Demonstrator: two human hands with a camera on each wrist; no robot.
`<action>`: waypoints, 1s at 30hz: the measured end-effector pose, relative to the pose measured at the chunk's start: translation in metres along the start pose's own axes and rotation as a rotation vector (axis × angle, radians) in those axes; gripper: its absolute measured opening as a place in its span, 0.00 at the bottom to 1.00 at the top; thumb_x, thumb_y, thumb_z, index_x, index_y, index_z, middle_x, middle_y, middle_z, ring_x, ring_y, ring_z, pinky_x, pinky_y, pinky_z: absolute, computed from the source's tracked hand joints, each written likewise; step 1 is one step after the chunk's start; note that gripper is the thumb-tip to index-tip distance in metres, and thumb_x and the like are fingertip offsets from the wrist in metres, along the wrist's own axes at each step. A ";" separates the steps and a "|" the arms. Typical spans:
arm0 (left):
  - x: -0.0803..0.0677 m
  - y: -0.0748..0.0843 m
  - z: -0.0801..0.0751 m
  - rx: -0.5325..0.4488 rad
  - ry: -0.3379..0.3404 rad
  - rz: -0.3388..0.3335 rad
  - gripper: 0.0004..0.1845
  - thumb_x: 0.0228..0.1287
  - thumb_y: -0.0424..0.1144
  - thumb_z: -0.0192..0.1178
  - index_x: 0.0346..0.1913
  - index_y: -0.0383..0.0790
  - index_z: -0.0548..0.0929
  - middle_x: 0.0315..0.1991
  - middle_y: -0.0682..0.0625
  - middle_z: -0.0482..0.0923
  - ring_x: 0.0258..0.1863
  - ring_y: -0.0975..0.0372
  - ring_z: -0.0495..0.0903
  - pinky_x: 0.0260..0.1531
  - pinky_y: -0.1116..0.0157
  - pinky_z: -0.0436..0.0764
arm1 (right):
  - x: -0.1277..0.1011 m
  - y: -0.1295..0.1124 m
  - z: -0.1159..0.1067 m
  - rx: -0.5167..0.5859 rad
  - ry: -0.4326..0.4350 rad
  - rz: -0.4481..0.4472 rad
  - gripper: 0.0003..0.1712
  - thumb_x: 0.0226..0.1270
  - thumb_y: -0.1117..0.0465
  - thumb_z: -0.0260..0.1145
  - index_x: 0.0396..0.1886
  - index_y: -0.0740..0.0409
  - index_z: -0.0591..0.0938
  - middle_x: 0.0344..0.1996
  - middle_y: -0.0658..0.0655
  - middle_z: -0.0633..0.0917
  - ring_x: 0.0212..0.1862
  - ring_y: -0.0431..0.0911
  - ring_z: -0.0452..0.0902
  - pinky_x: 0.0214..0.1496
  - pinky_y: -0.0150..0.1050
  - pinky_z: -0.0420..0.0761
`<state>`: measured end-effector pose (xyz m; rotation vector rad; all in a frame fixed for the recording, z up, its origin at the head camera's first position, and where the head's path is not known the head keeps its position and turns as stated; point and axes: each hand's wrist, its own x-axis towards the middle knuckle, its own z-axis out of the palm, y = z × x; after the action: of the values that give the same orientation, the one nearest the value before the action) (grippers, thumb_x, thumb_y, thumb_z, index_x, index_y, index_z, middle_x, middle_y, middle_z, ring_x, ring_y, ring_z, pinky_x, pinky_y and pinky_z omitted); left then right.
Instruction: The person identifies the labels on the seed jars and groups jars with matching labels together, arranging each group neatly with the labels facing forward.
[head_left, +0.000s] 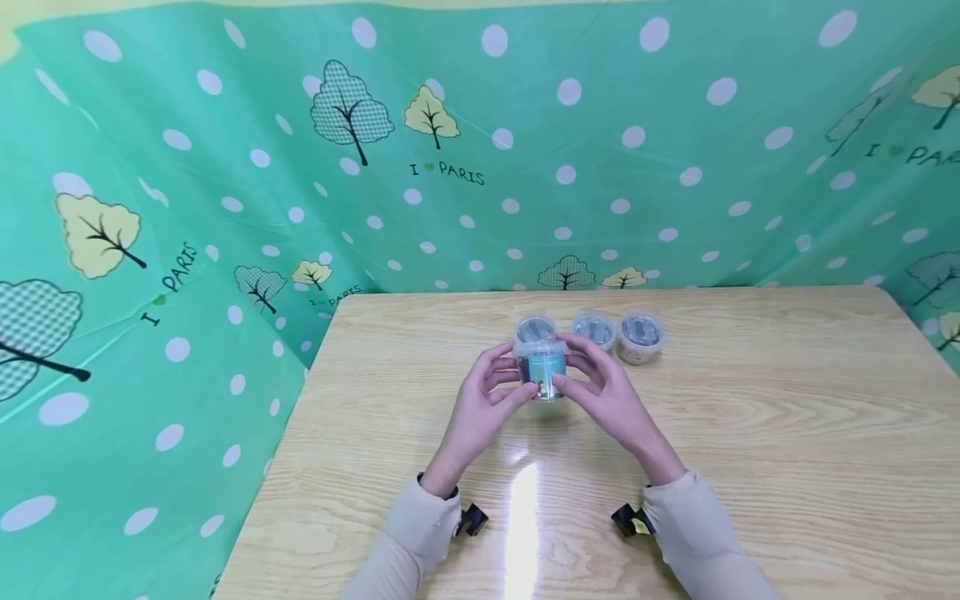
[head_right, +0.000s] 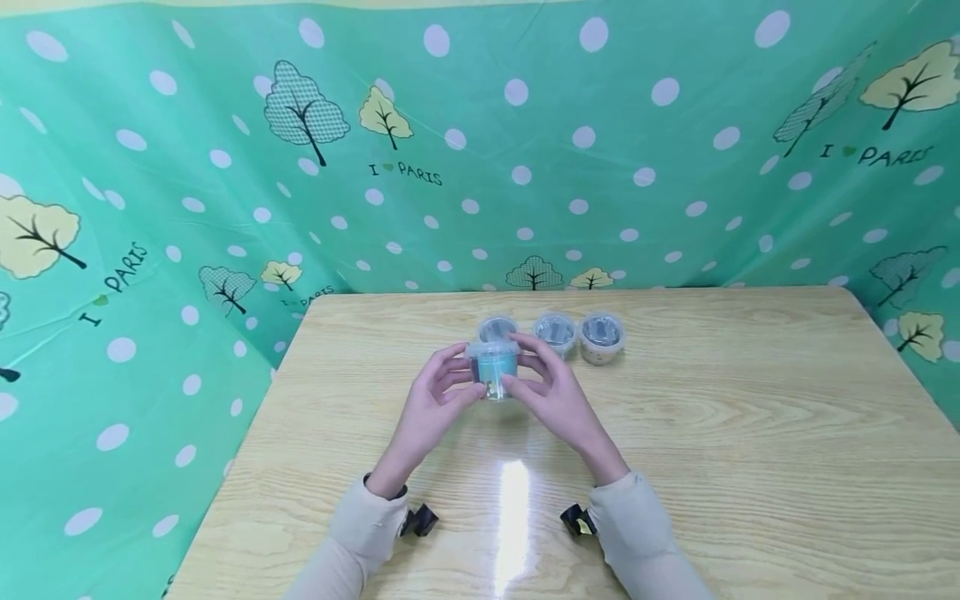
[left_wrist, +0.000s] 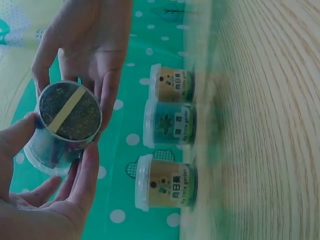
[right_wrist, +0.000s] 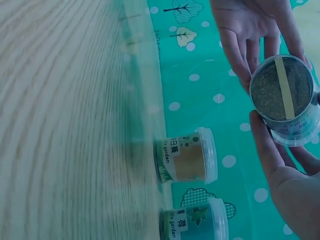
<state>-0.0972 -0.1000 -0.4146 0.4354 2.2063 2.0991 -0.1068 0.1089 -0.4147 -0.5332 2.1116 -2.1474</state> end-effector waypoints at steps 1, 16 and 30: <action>-0.001 0.000 0.001 0.003 -0.004 -0.006 0.37 0.64 0.37 0.67 0.73 0.37 0.63 0.59 0.40 0.75 0.58 0.51 0.77 0.54 0.62 0.84 | -0.001 0.000 0.000 -0.018 0.003 -0.003 0.37 0.68 0.67 0.66 0.74 0.62 0.63 0.70 0.62 0.65 0.64 0.48 0.70 0.60 0.34 0.81; -0.004 0.003 0.007 0.064 -0.016 -0.018 0.37 0.64 0.37 0.68 0.73 0.42 0.64 0.60 0.42 0.74 0.58 0.51 0.77 0.58 0.52 0.81 | -0.007 0.002 -0.002 -0.127 0.074 -0.018 0.39 0.61 0.65 0.73 0.71 0.61 0.68 0.65 0.58 0.72 0.59 0.50 0.73 0.57 0.32 0.82; -0.001 0.003 0.013 0.121 -0.043 0.001 0.37 0.65 0.39 0.67 0.73 0.40 0.63 0.60 0.45 0.73 0.58 0.54 0.77 0.55 0.60 0.83 | -0.013 0.001 -0.008 -0.118 0.080 0.002 0.36 0.65 0.66 0.70 0.71 0.59 0.68 0.67 0.58 0.70 0.58 0.46 0.73 0.57 0.29 0.81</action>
<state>-0.0927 -0.0878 -0.4125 0.4841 2.3173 1.9445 -0.0974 0.1208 -0.4183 -0.4611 2.2911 -2.0865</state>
